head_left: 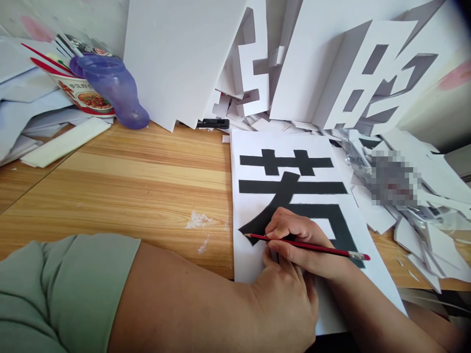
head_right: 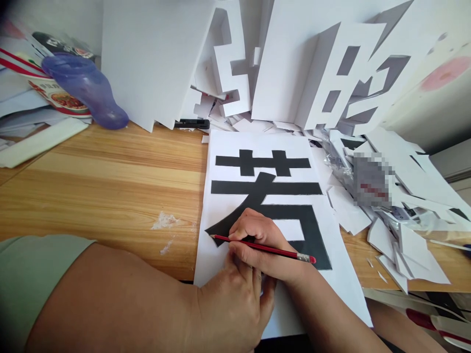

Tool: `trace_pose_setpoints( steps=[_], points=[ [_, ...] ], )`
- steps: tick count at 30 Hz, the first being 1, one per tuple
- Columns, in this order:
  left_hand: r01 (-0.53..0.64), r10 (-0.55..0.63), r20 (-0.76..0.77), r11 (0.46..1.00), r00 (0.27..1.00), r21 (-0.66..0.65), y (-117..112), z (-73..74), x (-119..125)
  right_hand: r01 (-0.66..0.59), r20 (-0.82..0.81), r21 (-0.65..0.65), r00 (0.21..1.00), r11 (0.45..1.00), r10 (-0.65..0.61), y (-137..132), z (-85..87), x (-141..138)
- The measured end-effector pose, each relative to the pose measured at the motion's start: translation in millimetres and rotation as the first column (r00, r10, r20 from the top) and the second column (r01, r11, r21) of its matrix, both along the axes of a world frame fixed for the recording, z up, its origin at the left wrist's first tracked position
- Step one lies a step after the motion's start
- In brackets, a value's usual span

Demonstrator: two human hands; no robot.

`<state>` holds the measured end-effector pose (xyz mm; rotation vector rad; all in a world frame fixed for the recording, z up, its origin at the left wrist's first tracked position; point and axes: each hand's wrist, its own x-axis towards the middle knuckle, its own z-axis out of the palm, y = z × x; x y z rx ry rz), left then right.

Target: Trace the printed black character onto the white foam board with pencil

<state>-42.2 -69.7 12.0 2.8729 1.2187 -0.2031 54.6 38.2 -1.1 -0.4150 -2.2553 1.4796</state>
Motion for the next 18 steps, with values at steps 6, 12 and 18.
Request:
trace_pose_setpoints(
  steps=[6,12,18],
  points=[
    [0.017,-0.018,-0.021,0.999,1.0,-0.029,-0.5,2.6,-1.6,0.009,-0.007,-0.032,1.0,0.999,-0.009,1.2,0.4,1.2],
    [-0.018,0.016,0.054,0.999,0.998,0.033,-3.3,-1.4,-0.2,-0.002,-0.012,-0.031,1.0,1.0,0.002,1.9,1.1,2.2],
    [0.01,-0.01,0.003,1.0,1.0,0.016,-4.3,-2.2,-0.4,0.015,-0.007,-0.056,1.0,0.998,-0.015,1.9,0.8,4.1]
  ],
)
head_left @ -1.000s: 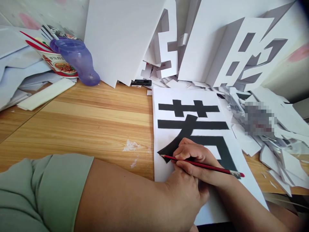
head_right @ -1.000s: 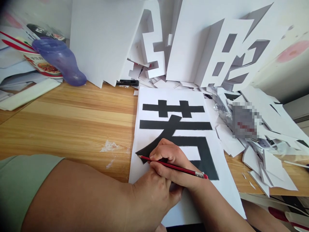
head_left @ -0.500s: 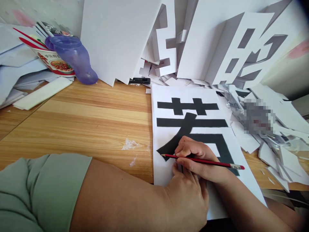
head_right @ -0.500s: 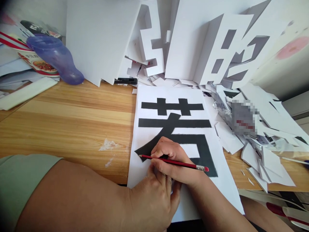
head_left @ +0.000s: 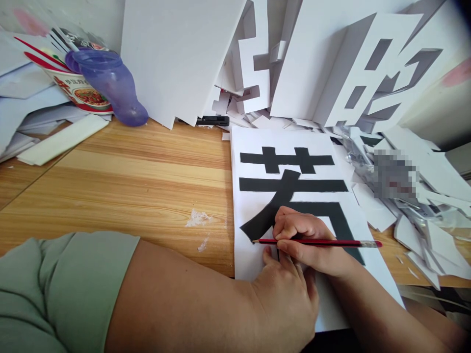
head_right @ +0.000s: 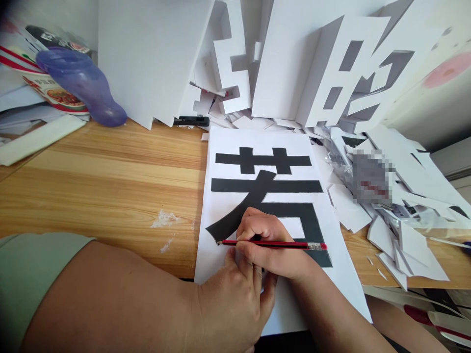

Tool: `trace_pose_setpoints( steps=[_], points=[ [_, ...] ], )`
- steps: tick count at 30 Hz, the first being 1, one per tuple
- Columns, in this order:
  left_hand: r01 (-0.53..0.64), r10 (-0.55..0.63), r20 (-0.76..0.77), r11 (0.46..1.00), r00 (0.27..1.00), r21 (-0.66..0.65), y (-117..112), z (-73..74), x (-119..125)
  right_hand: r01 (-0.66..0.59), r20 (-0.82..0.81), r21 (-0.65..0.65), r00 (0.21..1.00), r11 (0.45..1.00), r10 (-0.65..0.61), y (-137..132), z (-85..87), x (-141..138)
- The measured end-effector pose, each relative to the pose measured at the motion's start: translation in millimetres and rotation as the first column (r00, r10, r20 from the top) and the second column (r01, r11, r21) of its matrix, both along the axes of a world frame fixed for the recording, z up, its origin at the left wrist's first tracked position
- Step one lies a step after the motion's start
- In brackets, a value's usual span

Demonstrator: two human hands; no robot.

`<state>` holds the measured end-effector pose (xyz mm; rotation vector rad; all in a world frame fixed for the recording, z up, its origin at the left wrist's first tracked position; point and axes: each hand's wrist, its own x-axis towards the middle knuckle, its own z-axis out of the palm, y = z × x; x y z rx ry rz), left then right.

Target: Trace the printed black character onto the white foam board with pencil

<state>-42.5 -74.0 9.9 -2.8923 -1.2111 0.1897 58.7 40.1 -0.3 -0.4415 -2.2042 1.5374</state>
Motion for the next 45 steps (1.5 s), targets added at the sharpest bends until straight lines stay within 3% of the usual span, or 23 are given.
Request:
trace_pose_setpoints(
  steps=[13,17,19,22,30,36,45],
  points=[
    [0.004,-0.004,0.01,0.998,1.0,-0.058,0,0.9,-1,-0.012,-0.04,-0.042,0.999,0.999,0.01,1,-1.5,1],
    [-0.036,0.037,0.031,0.998,0.999,-0.044,-2,-7.4,1,0.117,-0.13,-0.138,0.982,0.984,-0.135,-3,-0.3,4],
    [-0.031,0.032,0.04,0.999,0.999,-0.025,-3,-10.1,2,0.162,-0.086,-0.171,0.98,0.972,-0.178,-9,1.4,8],
    [0.008,-0.008,0.049,1.0,0.999,0.0,-1,-10.0,2,0.19,0.016,-0.154,0.982,0.97,-0.19,-21,2.6,13],
    [-0.01,0.007,0.151,1.0,0.988,0.022,0,-12.1,2,0.23,-0.003,-0.083,0.973,0.97,-0.231,-30,-2.9,13],
    [0.049,-0.048,0.084,0.999,0.995,-0.007,1,-10.1,1,0.215,0.042,-0.007,0.976,0.977,-0.214,-30,0.1,11],
    [-0.025,0.019,0.14,0.999,0.99,0.04,-3,-14.3,2,0.287,0.042,0.019,0.957,0.958,-0.287,-30,-2.1,13]
  ],
)
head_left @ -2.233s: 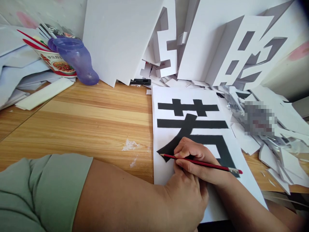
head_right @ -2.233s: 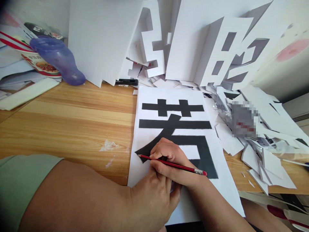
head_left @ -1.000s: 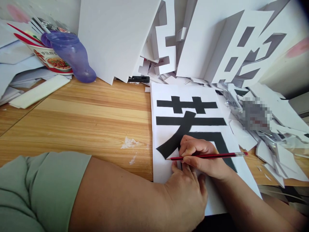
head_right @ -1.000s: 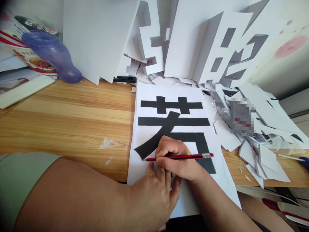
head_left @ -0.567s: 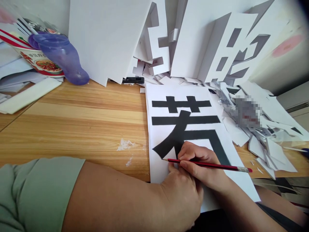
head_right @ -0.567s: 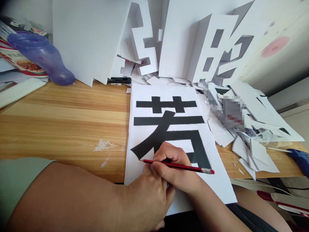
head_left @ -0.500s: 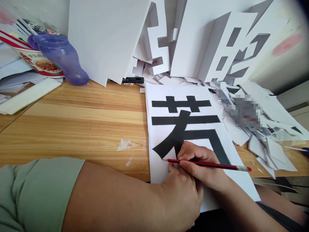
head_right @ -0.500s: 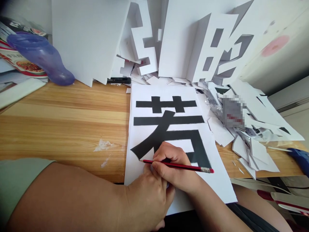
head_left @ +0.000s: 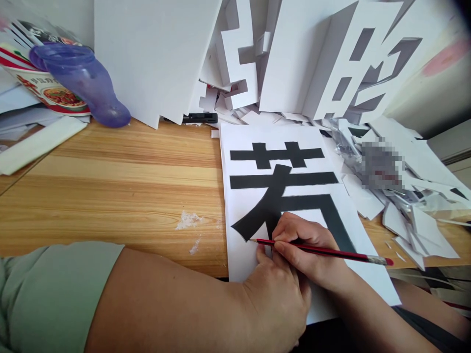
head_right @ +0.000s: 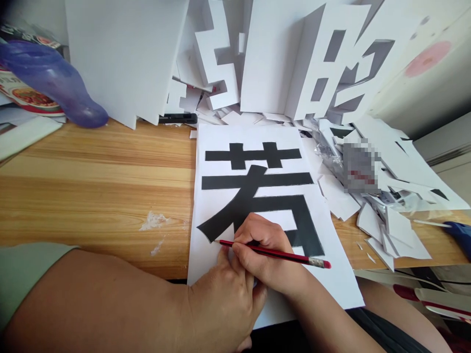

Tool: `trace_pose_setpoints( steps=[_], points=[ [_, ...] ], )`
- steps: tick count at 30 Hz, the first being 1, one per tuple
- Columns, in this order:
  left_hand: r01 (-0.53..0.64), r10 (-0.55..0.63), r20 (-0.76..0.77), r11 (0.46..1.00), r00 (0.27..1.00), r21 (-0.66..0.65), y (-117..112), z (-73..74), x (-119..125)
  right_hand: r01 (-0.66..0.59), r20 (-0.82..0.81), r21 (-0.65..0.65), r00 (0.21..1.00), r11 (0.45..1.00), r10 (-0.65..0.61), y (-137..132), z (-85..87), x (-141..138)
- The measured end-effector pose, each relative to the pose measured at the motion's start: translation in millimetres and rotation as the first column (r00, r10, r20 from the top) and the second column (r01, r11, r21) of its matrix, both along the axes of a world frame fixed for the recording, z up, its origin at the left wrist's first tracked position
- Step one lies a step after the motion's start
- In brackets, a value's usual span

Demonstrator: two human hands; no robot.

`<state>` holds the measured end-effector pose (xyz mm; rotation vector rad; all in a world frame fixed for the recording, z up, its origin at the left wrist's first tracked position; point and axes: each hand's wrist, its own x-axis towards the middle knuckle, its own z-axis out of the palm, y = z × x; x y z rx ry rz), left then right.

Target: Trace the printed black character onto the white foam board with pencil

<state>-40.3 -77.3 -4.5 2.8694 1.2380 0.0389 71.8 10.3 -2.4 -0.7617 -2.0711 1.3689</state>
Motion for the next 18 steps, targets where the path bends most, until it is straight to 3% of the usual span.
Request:
trace_pose_setpoints(
  steps=[18],
  points=[
    [0.007,-0.015,-0.062,0.992,0.998,-0.123,6.3,5.6,-3.9,0.164,-0.067,0.034,0.985,0.986,-0.161,3.5,-0.4,2.1]
  ],
)
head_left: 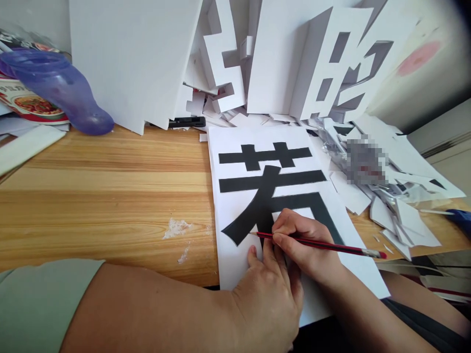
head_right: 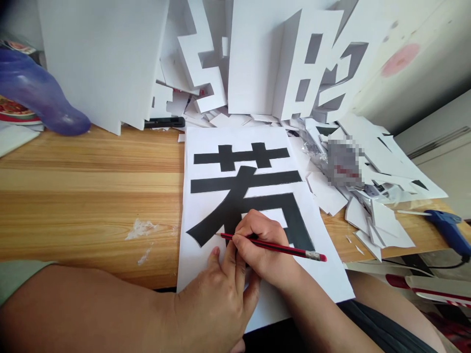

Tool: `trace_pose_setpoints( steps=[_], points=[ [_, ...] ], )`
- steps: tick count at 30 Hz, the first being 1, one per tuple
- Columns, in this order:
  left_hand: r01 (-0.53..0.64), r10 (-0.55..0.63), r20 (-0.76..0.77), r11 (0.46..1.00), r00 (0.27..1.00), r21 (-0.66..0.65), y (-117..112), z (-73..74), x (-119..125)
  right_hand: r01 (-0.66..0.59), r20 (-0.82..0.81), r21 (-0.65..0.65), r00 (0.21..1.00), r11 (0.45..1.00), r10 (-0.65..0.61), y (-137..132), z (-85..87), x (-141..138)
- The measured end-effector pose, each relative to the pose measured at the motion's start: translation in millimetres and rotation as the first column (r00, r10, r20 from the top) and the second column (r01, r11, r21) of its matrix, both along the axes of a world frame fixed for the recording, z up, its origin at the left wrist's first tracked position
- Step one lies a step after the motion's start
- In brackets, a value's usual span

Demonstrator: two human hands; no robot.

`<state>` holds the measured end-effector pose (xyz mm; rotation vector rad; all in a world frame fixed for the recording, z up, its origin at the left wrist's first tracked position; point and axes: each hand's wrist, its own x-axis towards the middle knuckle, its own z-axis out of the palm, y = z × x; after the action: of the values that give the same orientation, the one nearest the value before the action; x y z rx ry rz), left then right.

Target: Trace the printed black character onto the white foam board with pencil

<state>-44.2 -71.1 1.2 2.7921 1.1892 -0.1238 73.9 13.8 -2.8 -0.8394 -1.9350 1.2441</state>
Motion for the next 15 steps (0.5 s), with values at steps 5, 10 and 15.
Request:
trace_pose_setpoints(
  steps=[5,10,15],
  points=[
    [0.051,-0.055,-0.058,0.996,0.997,-0.072,7,8.7,0,0.079,0.002,-0.044,0.997,0.996,-0.079,1,0.5,0],
    [-0.015,0.003,0.072,0.986,0.997,0.164,2,-3.3,1,0.122,-0.011,-0.066,0.992,0.99,-0.123,5,-2.6,0],
    [-0.091,0.039,0.164,0.941,0.986,0.325,0,-13.3,-2,0.137,-0.03,-0.126,0.989,0.983,-0.142,7,-5.4,1]
  ],
)
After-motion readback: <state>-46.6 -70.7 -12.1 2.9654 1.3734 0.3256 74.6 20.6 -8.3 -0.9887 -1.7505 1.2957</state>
